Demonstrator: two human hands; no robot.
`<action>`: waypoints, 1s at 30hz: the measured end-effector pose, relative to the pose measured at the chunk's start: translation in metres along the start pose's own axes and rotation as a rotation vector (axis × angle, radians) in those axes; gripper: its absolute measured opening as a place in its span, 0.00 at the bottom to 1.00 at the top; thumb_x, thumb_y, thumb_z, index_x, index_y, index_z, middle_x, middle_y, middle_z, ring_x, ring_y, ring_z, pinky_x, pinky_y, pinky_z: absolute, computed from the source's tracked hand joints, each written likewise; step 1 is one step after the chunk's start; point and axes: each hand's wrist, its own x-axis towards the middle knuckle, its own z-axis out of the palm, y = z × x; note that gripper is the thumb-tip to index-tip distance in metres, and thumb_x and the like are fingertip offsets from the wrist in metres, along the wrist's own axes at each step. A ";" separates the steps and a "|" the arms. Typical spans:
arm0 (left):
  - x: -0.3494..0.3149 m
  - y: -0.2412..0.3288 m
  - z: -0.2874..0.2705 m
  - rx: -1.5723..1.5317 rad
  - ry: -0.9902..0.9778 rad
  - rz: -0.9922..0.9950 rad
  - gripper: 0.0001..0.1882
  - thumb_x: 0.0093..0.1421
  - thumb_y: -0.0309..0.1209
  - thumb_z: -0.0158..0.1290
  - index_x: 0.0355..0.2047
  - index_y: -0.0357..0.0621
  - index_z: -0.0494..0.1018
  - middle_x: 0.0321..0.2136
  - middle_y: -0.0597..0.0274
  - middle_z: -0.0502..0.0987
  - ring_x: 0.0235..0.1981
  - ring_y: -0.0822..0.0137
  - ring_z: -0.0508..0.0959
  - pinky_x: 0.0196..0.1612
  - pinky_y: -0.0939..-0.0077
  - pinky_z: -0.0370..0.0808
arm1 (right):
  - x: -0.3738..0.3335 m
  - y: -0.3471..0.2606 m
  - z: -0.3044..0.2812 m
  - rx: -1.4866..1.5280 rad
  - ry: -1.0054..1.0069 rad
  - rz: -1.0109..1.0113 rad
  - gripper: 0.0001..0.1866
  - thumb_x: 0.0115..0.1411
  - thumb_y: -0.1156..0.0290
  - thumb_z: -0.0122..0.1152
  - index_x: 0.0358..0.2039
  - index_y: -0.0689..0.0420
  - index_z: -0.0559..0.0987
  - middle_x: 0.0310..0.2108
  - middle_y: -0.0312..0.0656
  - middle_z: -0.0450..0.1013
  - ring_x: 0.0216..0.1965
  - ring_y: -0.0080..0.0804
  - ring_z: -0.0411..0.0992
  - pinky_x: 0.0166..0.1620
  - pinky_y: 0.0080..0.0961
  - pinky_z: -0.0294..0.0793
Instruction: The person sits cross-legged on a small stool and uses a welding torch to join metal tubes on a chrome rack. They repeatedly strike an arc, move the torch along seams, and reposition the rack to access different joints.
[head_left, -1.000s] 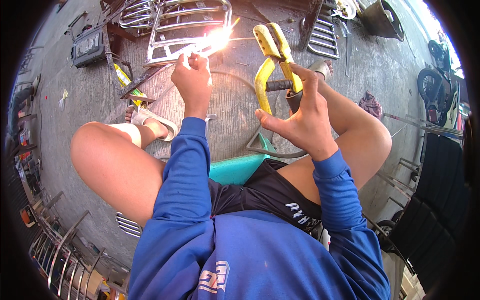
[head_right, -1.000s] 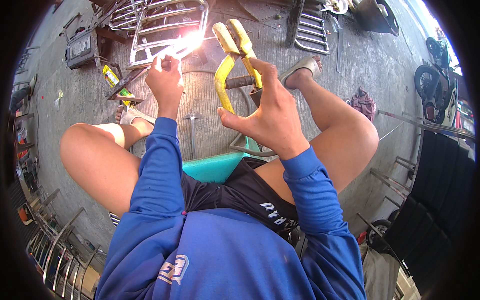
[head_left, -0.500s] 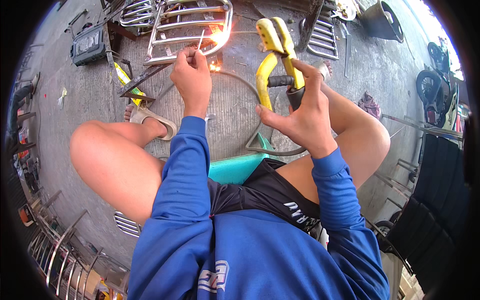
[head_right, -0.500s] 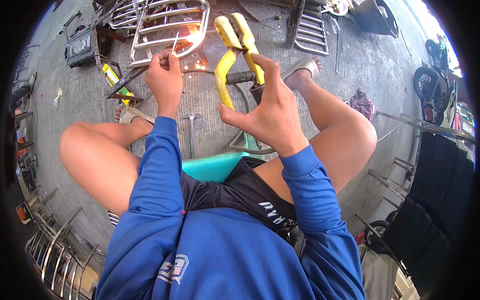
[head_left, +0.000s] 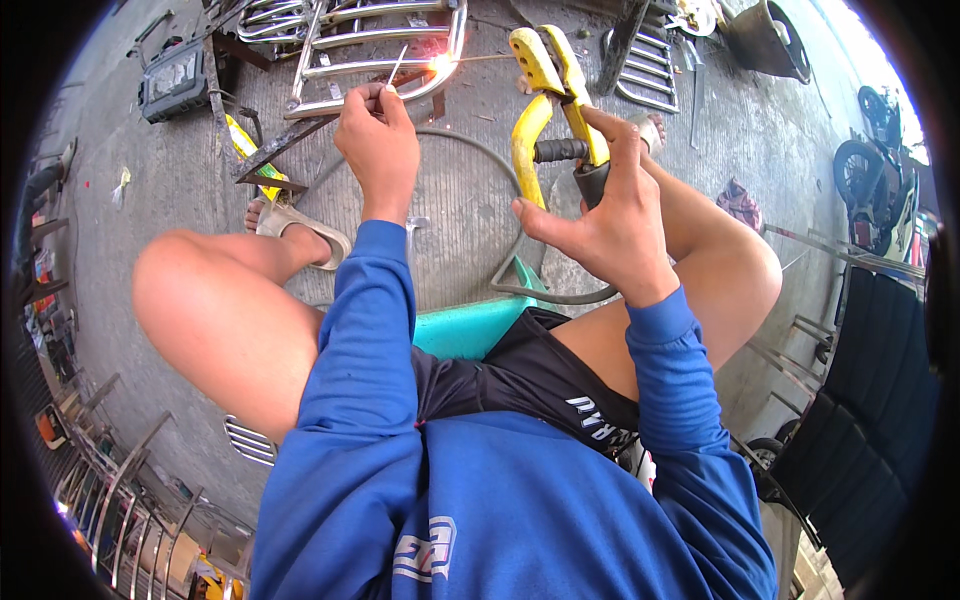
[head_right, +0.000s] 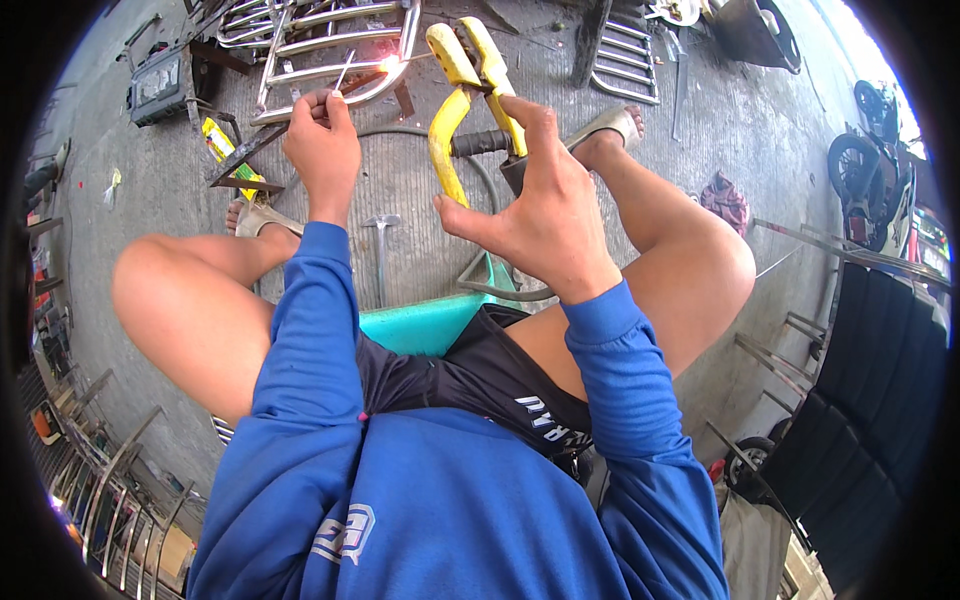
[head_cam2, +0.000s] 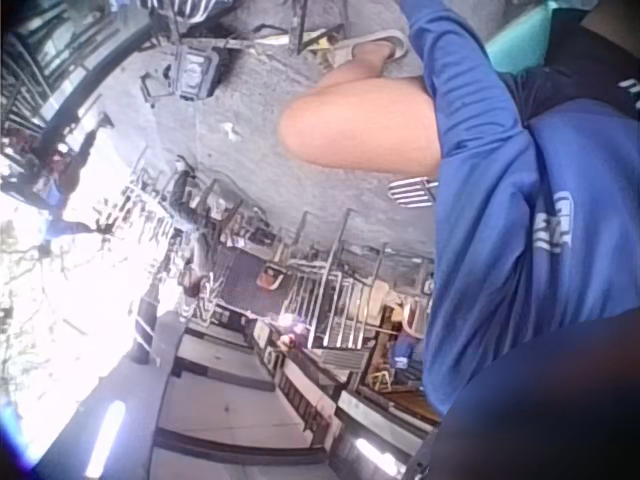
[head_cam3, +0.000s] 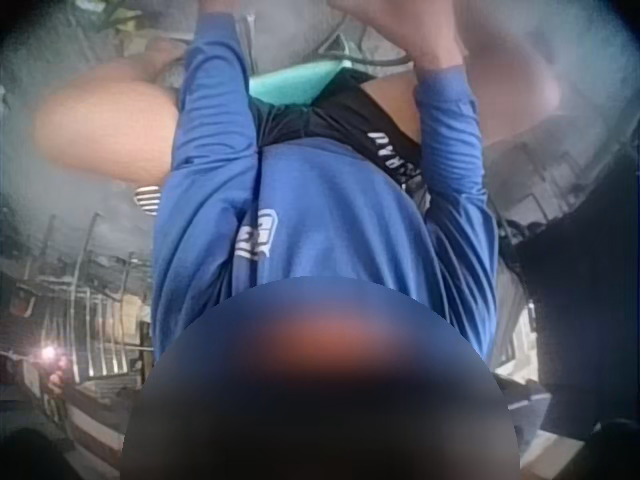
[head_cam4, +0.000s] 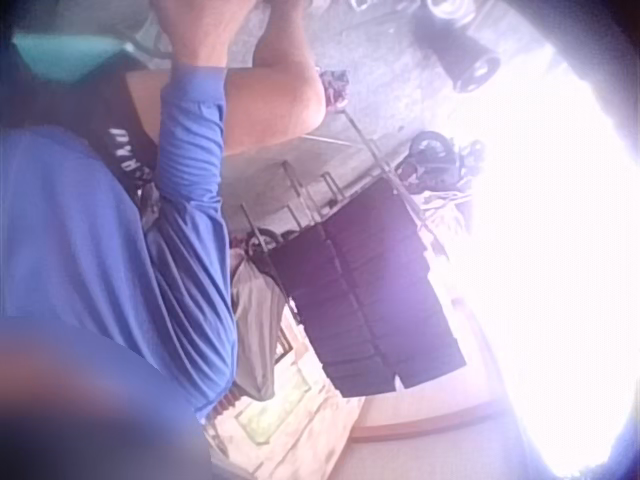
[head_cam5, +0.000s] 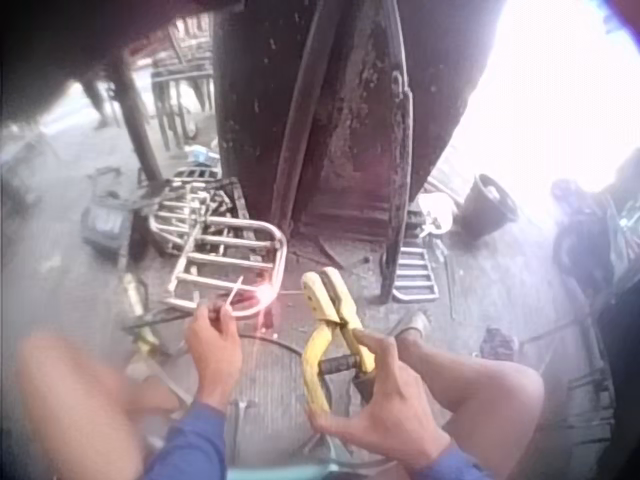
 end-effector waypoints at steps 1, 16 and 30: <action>0.000 0.000 0.000 0.008 -0.002 -0.003 0.08 0.69 0.28 0.59 0.37 0.33 0.78 0.28 0.51 0.83 0.27 0.57 0.83 0.34 0.62 0.79 | 0.000 -0.001 0.000 -0.001 -0.005 0.007 0.51 0.43 0.54 0.84 0.64 0.56 0.66 0.47 0.58 0.80 0.45 0.58 0.82 0.48 0.45 0.82; 0.000 -0.004 -0.004 0.007 -0.005 -0.010 0.07 0.70 0.26 0.57 0.40 0.32 0.77 0.31 0.46 0.83 0.31 0.52 0.84 0.37 0.57 0.78 | 0.002 -0.002 0.001 0.034 -0.033 0.027 0.50 0.44 0.53 0.85 0.63 0.55 0.66 0.43 0.51 0.80 0.34 0.42 0.82 0.41 0.38 0.83; -0.062 0.012 0.010 -0.148 -0.194 -0.319 0.23 0.74 0.44 0.54 0.36 0.31 0.77 0.29 0.43 0.83 0.32 0.45 0.83 0.40 0.52 0.78 | 0.018 0.018 -0.047 1.265 0.142 0.499 0.27 0.69 0.47 0.64 0.50 0.59 0.70 0.37 0.45 0.72 0.28 0.29 0.70 0.31 0.27 0.75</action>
